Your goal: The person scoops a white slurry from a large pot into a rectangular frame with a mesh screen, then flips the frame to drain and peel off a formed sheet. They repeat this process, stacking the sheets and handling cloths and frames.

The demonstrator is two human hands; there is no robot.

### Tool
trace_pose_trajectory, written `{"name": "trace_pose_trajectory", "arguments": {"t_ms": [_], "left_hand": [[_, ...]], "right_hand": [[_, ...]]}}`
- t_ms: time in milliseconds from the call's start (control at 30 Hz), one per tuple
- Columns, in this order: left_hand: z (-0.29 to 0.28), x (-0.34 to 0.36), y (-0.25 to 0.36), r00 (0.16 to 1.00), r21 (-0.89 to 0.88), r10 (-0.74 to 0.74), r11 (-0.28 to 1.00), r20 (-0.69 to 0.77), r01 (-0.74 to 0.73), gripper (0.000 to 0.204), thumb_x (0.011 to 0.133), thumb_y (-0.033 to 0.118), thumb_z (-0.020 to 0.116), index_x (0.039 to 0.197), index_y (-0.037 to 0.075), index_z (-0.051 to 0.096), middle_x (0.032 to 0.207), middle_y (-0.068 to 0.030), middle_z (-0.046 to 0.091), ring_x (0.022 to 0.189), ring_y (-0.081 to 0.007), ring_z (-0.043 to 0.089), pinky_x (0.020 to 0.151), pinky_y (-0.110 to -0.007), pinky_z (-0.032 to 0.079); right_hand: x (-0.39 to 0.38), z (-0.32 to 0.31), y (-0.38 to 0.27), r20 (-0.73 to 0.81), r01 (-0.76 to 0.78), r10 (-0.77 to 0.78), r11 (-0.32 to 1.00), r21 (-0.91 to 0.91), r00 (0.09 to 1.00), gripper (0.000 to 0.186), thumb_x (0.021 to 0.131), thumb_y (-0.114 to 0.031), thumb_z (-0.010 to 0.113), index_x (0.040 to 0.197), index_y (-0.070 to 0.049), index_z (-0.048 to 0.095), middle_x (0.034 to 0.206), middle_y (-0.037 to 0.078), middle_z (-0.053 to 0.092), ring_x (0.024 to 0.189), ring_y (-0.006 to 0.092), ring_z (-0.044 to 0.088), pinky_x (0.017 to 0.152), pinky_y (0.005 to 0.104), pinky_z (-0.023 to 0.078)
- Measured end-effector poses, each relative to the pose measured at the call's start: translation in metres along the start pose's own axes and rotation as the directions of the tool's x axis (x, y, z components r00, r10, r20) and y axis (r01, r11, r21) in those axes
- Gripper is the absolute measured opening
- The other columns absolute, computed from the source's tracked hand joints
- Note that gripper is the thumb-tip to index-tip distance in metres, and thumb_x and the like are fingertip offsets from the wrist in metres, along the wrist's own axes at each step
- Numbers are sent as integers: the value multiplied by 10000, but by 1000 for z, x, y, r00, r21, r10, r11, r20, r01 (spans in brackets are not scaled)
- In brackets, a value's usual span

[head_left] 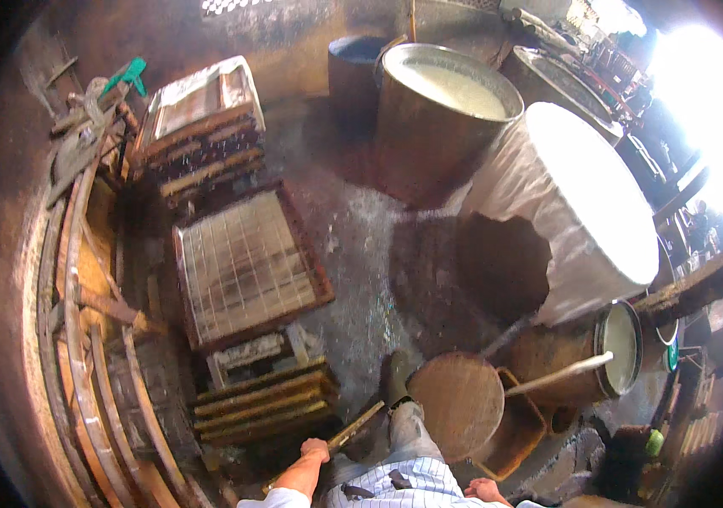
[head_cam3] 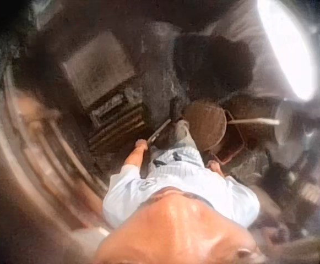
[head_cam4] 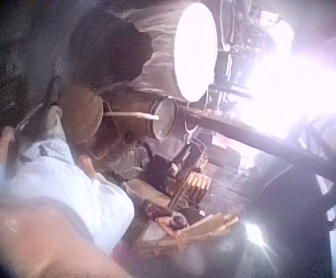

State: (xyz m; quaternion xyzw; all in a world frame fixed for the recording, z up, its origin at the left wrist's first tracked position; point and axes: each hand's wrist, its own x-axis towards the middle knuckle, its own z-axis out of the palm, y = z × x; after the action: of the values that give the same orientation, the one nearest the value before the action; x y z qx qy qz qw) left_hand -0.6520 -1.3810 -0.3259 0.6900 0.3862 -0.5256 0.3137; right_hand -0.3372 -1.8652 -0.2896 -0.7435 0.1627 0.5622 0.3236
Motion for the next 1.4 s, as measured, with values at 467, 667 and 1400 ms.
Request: {"name": "trace_pose_trajectory", "arguments": {"t_ms": [467,667,1400], "left_hand": [[-269,49,86,952,-479,-252,866,-176,141,506,671,322,690,1060,-2,665,1083,-194,652,1028,-320,628,879,-381,504],[-394,149,128,797,-776,-472,631,-376,8,400,700,238,661,996,-31,663,1029,-220,663,986,-347,643,830,-416,519],[-709,273,101,728,-957,-622,-215,289,196,331,766,256,661,1007,29,670,1081,-216,637,1040,-368,605,876,-439,495]], "right_hand": [[73,-46,-496,-260,408,-341,870,275,903,249,903,-164,508,1127,-55,492,862,115,621,604,224,623,467,341,508],[103,-5,-669,-148,440,-424,893,96,894,283,877,-84,517,1157,-47,506,865,92,634,620,194,637,481,307,514],[160,207,-1236,158,325,-294,703,-632,943,345,880,-78,496,1212,8,465,924,155,647,642,233,664,485,305,533]]}}
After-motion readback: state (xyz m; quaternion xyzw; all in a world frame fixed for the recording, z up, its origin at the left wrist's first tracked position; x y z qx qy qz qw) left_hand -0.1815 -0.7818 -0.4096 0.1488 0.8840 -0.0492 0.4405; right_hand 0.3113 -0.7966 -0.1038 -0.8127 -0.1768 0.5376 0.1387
